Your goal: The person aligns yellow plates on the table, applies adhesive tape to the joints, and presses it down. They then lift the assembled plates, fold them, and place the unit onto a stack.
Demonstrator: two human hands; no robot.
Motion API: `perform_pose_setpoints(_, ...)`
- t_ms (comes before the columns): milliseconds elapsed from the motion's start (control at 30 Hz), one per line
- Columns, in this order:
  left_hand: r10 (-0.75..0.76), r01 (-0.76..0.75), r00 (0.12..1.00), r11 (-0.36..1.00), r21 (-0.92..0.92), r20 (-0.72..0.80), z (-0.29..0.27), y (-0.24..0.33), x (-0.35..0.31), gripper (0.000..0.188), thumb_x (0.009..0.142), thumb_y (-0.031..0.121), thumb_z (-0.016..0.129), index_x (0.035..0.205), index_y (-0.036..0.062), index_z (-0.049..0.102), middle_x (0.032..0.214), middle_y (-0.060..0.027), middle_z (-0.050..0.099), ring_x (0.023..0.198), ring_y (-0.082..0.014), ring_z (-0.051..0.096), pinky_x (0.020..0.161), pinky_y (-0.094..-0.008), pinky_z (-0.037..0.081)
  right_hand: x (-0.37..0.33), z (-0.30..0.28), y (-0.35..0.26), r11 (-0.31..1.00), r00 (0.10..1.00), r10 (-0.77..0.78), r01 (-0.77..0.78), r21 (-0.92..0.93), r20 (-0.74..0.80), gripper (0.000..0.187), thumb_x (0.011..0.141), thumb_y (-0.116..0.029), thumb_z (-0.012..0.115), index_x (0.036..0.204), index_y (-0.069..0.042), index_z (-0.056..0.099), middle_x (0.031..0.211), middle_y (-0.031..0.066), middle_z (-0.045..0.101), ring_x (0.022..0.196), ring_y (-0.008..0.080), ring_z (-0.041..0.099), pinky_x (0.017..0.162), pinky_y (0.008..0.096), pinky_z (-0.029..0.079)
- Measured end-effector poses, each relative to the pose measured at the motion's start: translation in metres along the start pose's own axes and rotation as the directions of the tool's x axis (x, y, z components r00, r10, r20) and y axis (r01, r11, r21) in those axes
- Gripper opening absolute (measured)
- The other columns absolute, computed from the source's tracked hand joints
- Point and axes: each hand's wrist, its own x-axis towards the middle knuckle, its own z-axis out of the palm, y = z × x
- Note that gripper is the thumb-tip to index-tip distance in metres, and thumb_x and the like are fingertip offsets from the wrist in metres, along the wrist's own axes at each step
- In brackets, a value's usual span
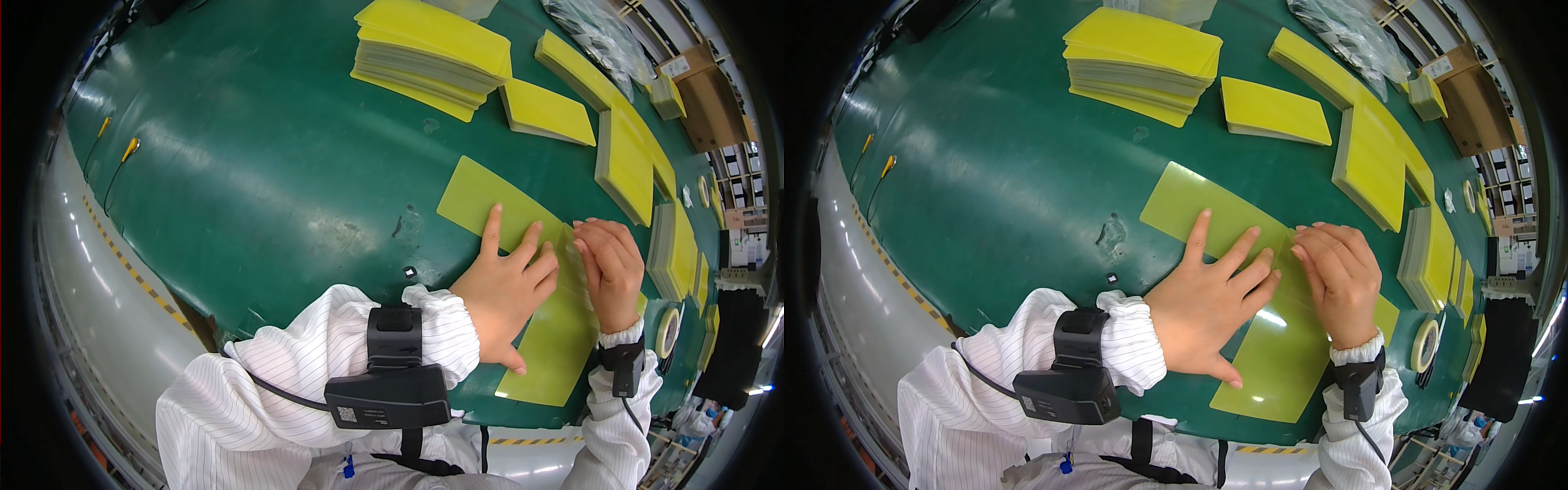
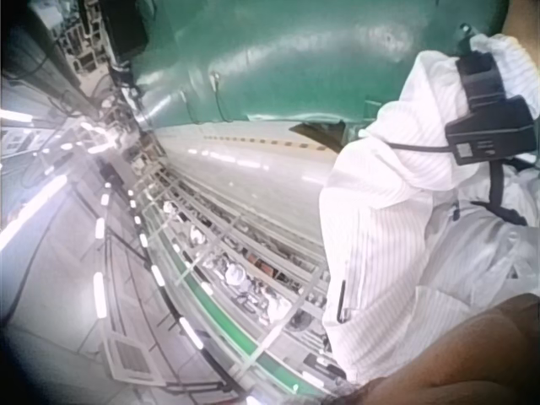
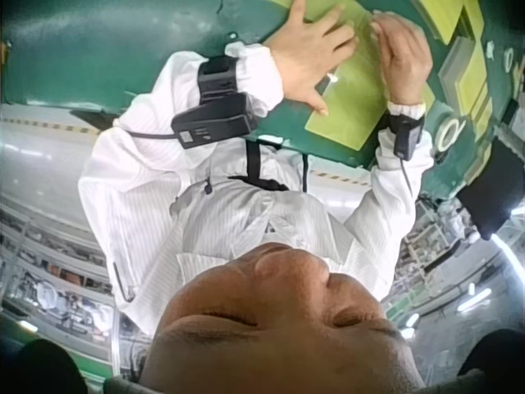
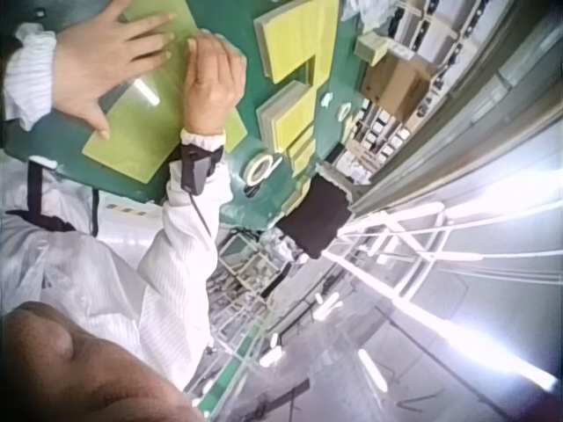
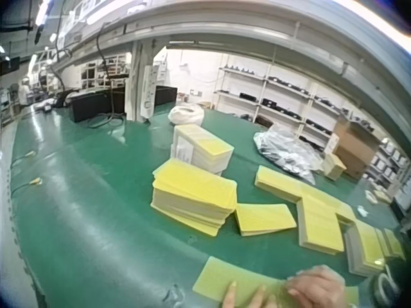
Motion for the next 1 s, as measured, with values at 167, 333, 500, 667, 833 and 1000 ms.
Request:
perform_pose_setpoints(167,-0.006,0.006,1.0,1.0,0.009,0.008,0.001,0.0,-0.001,0.103,0.062,0.07,0.069,0.134,0.0003,0.043,0.138,-0.0165,0.041,0.135,-0.0378,0.029,0.102,-0.0738,0.013,0.001,0.005,-0.003,0.999,1.0,0.025,-0.025,0.022,0.019,0.012,0.075,0.0,0.07,0.086,-0.001,0.066,0.086,0.0087,0.068,0.084,0.0271,0.064,0.072,0.0358,0.052)
perform_pose_setpoints(333,0.01,-0.01,1.0,1.0,-0.007,-0.011,0.0,0.0,0.002,0.102,0.062,0.069,0.069,0.133,0.0003,0.044,0.137,-0.0161,0.041,0.135,-0.038,0.029,0.102,-0.074,0.013,0.0,0.001,-0.004,0.998,0.998,0.064,-0.065,0.023,0.027,0.012,0.075,0.001,0.07,0.086,0.0,0.065,0.086,0.0087,0.068,0.085,0.0269,0.064,0.073,0.0347,0.052)
perform_pose_setpoints(500,-0.001,0.001,1.0,1.0,0.007,-0.004,0.002,-0.001,0.001,0.1,0.063,0.068,0.07,0.132,0.001,0.045,0.137,-0.0153,0.042,0.136,-0.0382,0.029,0.103,-0.074,0.012,-0.003,0.007,-0.004,0.995,0.996,0.077,-0.079,0.056,0.035,0.011,0.076,0.002,0.07,0.086,-0.001,0.065,0.087,0.0089,0.068,0.084,0.0268,0.064,0.072,0.0344,0.052)
perform_pose_setpoints(667,0.002,-0.002,1.0,1.0,0.018,-0.006,0.002,0.0,0.001,0.098,0.063,0.068,0.07,0.132,0.0017,0.045,0.136,-0.0147,0.042,0.136,-0.0383,0.028,0.103,-0.074,0.013,-0.003,0.006,-0.009,0.992,0.993,0.099,-0.103,0.073,0.06,0.01,0.077,0.0,0.069,0.086,-0.001,0.065,0.087,0.0089,0.068,0.084,0.0272,0.064,0.074,0.0351,0.052)
perform_pose_setpoints(833,0.016,-0.016,1.0,1.0,0.004,-0.022,0.003,-0.001,0.001,0.098,0.063,0.068,0.069,0.132,0.0017,0.045,0.135,-0.0145,0.042,0.136,-0.0381,0.029,0.103,-0.0741,0.013,-0.006,0.007,-0.009,0.996,0.993,0.063,-0.069,0.058,0.1,0.01,0.078,-0.002,0.07,0.087,-0.001,0.067,0.09,0.0096,0.068,0.086,0.0284,0.064,0.077,0.0362,0.051)
perform_pose_setpoints(1000,0.013,-0.016,0.997,0.999,-0.035,-0.077,0.009,-0.002,0.001,0.091,0.062,0.067,0.071,0.125,0.0043,0.05,0.136,-0.0159,0.041,0.136,-0.0395,0.028,0.103,-0.0738,0.012,-0.011,0.01,-0.016,0.972,0.978,0.174,-0.19,0.139,0.12,0.01,0.079,-0.003,0.069,0.089,-0.001,0.07,0.094,0.0105,0.069,0.091,0.0287,0.064,0.08,0.0362,0.051)
